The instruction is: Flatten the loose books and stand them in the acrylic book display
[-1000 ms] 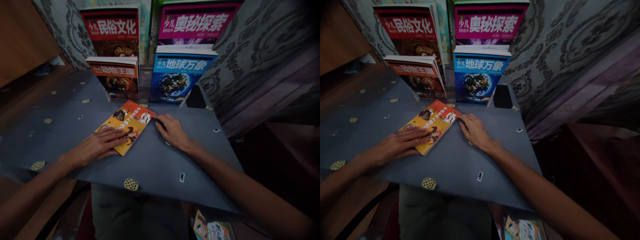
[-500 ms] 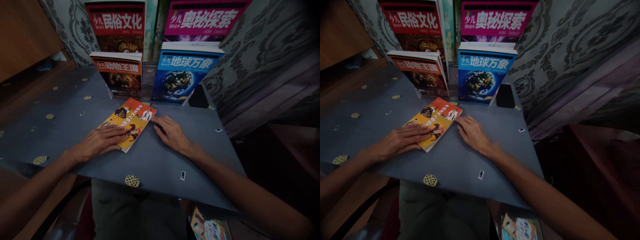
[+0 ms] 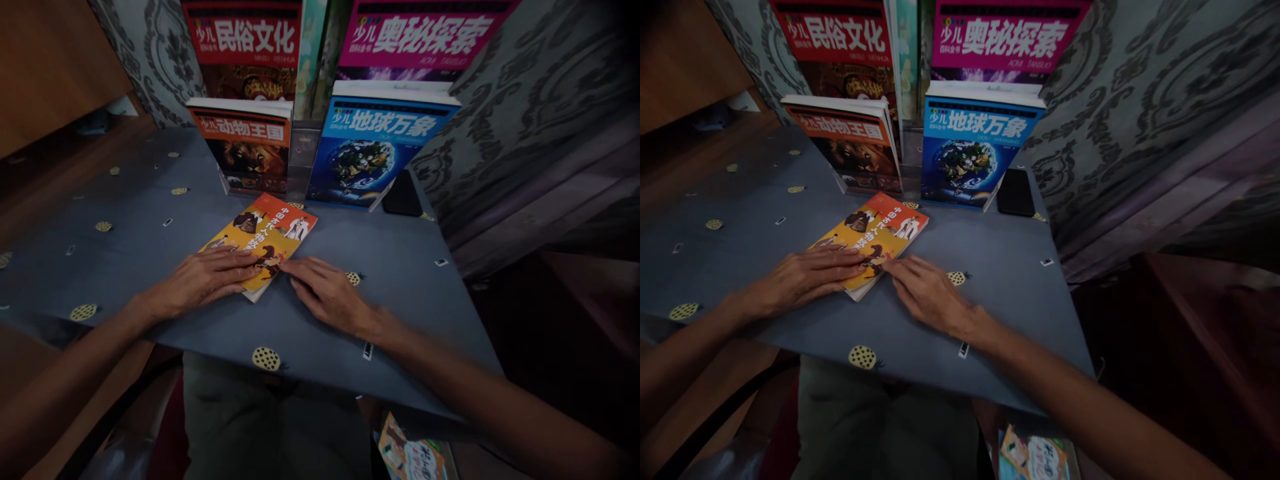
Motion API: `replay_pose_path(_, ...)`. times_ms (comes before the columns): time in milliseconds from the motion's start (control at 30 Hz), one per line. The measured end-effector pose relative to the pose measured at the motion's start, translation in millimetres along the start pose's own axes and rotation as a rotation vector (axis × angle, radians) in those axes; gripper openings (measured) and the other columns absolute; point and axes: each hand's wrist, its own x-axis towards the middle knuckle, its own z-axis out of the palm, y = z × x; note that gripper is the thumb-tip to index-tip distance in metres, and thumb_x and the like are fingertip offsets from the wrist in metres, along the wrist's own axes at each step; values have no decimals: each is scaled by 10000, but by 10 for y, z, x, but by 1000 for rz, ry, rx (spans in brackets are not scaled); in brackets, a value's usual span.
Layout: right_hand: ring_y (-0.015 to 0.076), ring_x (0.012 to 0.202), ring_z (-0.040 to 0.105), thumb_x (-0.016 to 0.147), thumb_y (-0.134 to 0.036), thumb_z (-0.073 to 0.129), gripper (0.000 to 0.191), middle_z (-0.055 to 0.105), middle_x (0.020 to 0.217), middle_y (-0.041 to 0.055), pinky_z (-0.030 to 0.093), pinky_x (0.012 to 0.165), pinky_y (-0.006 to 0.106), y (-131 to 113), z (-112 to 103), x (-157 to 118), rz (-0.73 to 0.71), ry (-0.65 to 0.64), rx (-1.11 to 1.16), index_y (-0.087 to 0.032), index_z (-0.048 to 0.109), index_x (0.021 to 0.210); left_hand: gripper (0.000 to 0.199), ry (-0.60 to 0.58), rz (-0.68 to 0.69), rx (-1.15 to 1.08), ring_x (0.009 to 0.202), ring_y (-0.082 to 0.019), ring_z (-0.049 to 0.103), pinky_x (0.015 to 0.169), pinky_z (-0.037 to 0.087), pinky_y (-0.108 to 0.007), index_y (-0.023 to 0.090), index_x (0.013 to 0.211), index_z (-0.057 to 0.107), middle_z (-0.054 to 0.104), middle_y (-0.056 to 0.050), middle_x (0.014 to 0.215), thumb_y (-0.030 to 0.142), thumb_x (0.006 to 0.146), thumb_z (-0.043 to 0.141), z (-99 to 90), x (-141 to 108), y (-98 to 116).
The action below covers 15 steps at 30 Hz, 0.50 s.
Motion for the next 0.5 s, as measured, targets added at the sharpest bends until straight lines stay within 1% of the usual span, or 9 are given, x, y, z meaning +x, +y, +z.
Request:
replay_pose_path(133, 231, 1104, 682, 1003, -143, 438, 395, 726, 1206, 126, 577, 989, 450, -149, 30, -10, -74, -8, 11, -172, 545, 1383, 408, 29, 25, 6, 1364, -198, 545, 1192, 409, -443, 316, 1441, 532, 587, -30, 1458, 364, 1041, 468, 13, -13, 1)
replay_pose_path(233, 221, 1139, 674, 996, -123, 438, 414, 721, 1238, 127, 562, 1019, 423, -283, 46, -9, -147, -64, 25, -156, 534, 1397, 425, 12, 5, -15, 1378, -214, 531, 1200, 392, -459, 319, 1448, 525, 570, -36, 1476, 393, 1031, 483, 22, -23, 7)
replay_pose_path(367, 228, 1151, 665, 980, -104, 474, 409, 712, 1261, 141, 570, 995, 398, -402, 81, 10, -211, -165, 9, -127, 555, 1380, 429, -2, -27, -19, 1396, -218, 510, 1214, 365, -468, 305, 1448, 528, 554, -42, 1491, 403, 1035, 467, 35, -38, 12)
replay_pose_path(500, 251, 1116, 664, 973, -113, 491, 366, 730, 1210, 147, 587, 936, 424, -443, 118, 30, -215, -212, -53, -107, 593, 1325, 447, 28, -12, -29, 1398, -217, 508, 1209, 371, -465, 312, 1464, 506, 551, -40, 1495, 390, 1024, 493, 53, -55, 11)
